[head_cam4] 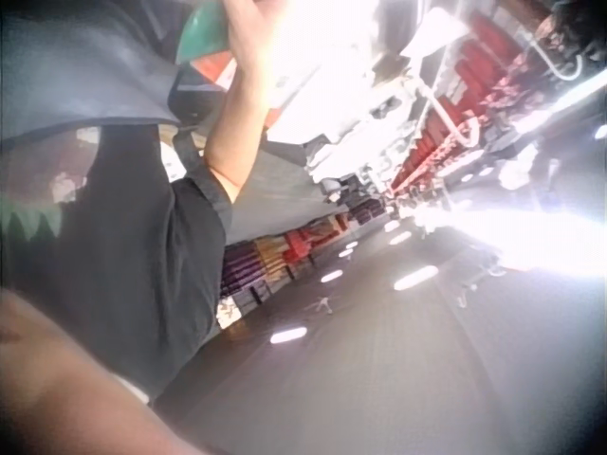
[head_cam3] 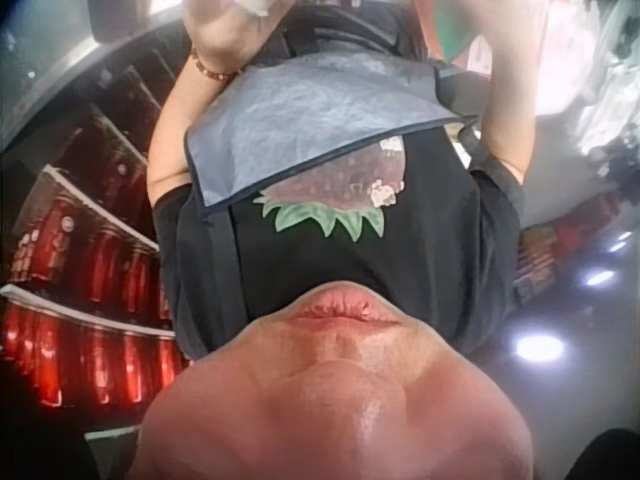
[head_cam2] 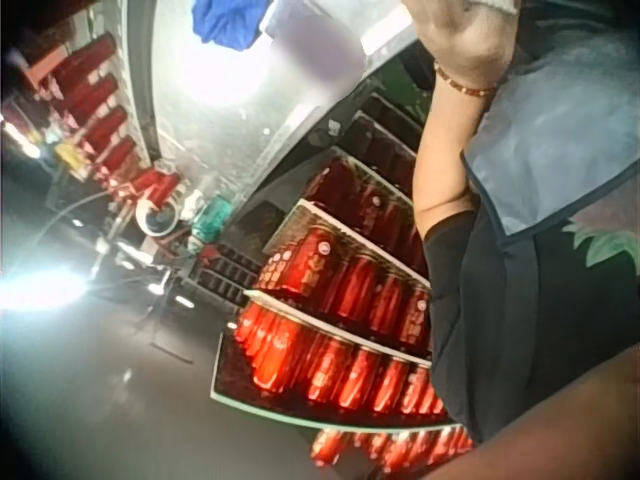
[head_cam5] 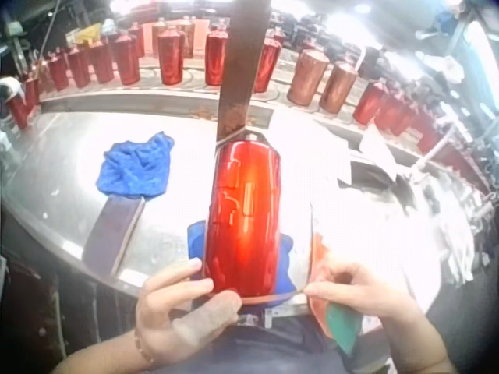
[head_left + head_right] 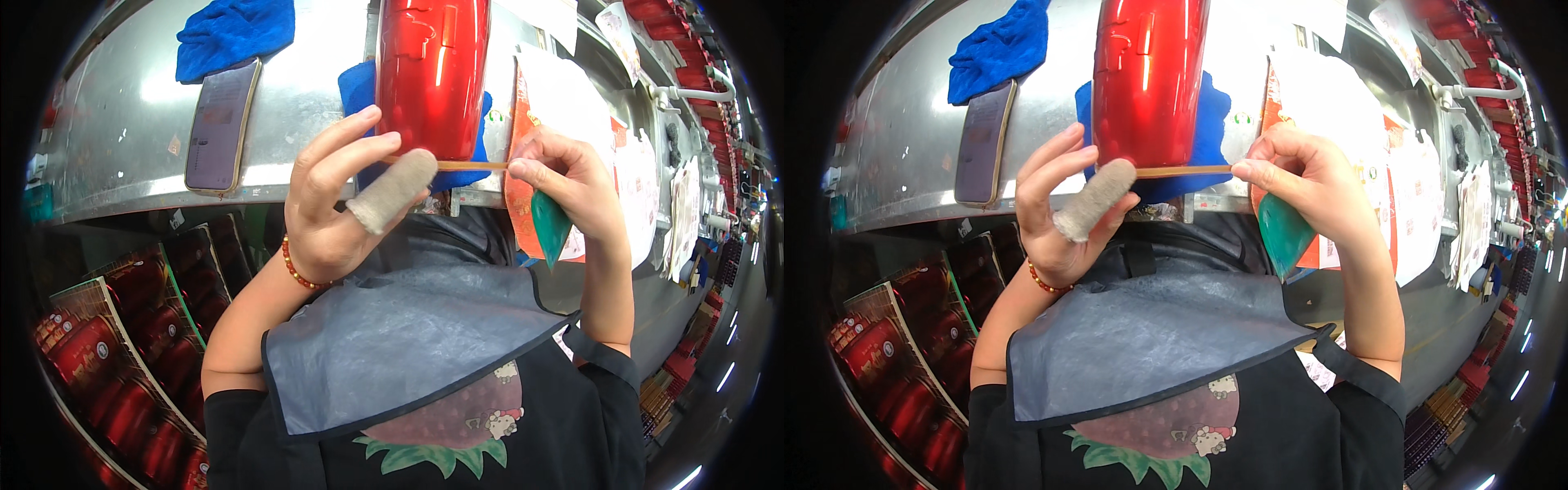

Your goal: The person wipes the exterior of red cylindrical containers with a green sponge and a blue cloth. They rotate each container to clean all sides, then place it back on the metal counter among other similar containers.

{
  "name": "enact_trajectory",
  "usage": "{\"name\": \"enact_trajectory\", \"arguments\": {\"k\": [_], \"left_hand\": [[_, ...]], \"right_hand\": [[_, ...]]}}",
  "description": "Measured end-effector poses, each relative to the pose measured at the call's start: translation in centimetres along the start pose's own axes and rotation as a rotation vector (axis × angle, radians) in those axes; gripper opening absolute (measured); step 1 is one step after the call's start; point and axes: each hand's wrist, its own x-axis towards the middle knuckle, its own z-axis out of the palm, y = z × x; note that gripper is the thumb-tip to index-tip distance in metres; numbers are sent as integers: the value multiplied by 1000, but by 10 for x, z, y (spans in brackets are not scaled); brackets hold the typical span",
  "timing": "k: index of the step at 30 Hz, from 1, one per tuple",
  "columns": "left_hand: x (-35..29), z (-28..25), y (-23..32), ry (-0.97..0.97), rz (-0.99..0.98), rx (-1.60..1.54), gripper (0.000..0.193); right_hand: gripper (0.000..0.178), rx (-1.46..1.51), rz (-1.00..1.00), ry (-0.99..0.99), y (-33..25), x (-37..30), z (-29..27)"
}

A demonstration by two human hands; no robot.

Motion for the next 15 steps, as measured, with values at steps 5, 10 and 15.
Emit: {"name": "enact_trajectory", "arguments": {"k": [5,10,15], "left_hand": [[20,3,-2,-85,53,-73,20],[37,8,-8,-179,129,11,38],[29,12,-8,-75,-12,-20,55]], "right_hand": [[18,-59,45,-27,-5,2,0],[18,-10,30,-29,0,2,2],[17,-95,40,-27,1,4,4]]}}
